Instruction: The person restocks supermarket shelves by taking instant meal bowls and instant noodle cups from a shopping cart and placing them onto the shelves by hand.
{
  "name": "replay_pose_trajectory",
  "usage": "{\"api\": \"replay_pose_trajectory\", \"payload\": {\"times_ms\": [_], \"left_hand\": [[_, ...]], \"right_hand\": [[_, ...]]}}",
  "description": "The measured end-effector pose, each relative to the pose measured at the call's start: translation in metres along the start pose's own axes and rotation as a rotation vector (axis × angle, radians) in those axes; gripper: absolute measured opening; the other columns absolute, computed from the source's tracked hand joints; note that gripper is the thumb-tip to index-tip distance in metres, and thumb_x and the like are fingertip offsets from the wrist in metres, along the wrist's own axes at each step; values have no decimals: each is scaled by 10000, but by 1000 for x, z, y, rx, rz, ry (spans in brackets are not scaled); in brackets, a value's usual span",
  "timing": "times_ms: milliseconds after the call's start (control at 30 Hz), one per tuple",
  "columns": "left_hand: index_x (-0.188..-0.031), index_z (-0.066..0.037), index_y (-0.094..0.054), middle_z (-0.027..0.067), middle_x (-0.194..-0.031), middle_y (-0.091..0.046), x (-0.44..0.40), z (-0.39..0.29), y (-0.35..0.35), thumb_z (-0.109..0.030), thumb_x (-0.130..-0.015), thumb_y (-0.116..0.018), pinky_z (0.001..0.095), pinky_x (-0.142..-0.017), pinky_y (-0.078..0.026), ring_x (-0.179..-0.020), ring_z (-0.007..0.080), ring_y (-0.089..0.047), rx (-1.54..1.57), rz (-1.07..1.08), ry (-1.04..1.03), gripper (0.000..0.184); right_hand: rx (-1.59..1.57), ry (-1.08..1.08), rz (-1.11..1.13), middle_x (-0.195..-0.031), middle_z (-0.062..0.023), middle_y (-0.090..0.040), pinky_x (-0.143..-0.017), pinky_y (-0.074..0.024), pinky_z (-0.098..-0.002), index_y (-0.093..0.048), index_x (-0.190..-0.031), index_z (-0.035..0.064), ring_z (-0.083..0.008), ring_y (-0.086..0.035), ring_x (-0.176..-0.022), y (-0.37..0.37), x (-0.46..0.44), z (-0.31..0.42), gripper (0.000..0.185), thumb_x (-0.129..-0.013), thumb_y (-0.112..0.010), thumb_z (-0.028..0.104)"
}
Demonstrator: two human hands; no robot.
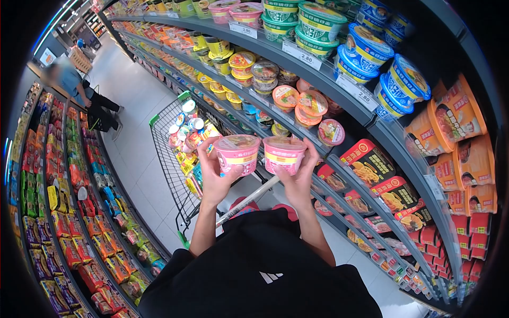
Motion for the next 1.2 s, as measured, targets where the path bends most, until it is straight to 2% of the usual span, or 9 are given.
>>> {"api": "replay_pose_trajectory", "payload": {"times_ms": [67,233,400,567,633,700,900,1067,1200], "left_hand": [[-1528,-56,-331,183,-1364,-632,-4,12,8,-260,-867,-910,388,-1065,-550,-1242,247,-673,114,1,54,902],[-1532,-56,-360,155,-1347,-627,-14,23,24,-387,-896,-879,385,-1073,-541,-1249,233,-660,155,-28,102,885],[-1584,-76,-327,160,-1412,-594,-56,15,48,-336,-912,-871,407,-1094,-532,-1282,264,-644,173,-58,59,903],[-1695,-176,-190,188,-1554,-495,-131,-20,58,-88,-1026,-686,524,-1136,-525,-1392,314,-579,483,-44,38,837],[-1686,-180,-203,173,-1561,-485,-169,-35,62,-123,-1028,-700,537,-1142,-519,-1398,313,-572,515,4,-11,827],[-1671,-149,-223,160,-1543,-487,-208,-55,60,-149,-972,-797,501,-1139,-532,-1400,295,-562,354,-24,-89,905],[-1526,-27,-407,176,-1416,-589,-328,-125,34,-151,-887,-904,382,-1057,-585,-1283,265,-642,-12,29,-401,818],[-1501,18,-451,221,-1418,-595,-418,-134,11,-186,-820,-957,391,-1054,-595,-1277,298,-663,-326,61,-489,873],[-1474,39,-513,231,-1361,-656,-456,-107,9,-160,-819,-945,395,-1044,-601,-1259,303,-698,-373,50,-509,810]], "right_hand": [[-249,-142,-10,-1519,-192,-412,-1142,-493,-416,-148,-1661,116,-268,-544,-1380,4,0,-25,892,-987,-732,101],[-212,-147,12,-1519,-193,-432,-1143,-490,-409,-156,-1659,115,-267,-546,-1374,-12,-7,-30,878,-982,-715,97],[-195,-165,-19,-1505,-197,-447,-1144,-487,-410,-173,-1659,122,-273,-546,-1373,-24,-22,-38,880,-968,-718,84],[-142,-164,-38,-1489,-197,-450,-1137,-493,-412,-182,-1657,128,-272,-553,-1358,-34,-36,-40,868,-969,-707,63],[-101,-162,-42,-1492,-199,-449,-1139,-493,-413,-182,-1656,125,-273,-554,-1358,-37,-38,-40,865,-970,-704,55],[-91,-164,-43,-1502,-197,-448,-1148,-486,-416,-184,-1653,117,-274,-550,-1366,-39,-37,-43,860,-970,-700,45],[-27,-197,-83,-1546,-133,-420,-1177,-442,-393,-212,-1682,135,-221,-503,-1403,-38,-23,-32,852,-958,-640,1],[-32,-179,-178,-1503,-175,-467,-1132,-499,-397,-185,-1661,112,-252,-579,-1348,-23,-5,-30,877,-957,-686,-40],[-41,-220,-251,-1532,-180,-445,-1154,-480,-400,-198,-1652,108,-257,-558,-1381,-10,10,-28,855,-962,-680,-38]]}}
Point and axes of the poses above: each hand's wrist, its own x-axis away from the middle knuckle, its own y-axis out of the back of the hand, z = x × y, the point moved 8 cm from there along -x, towards the middle knuckle
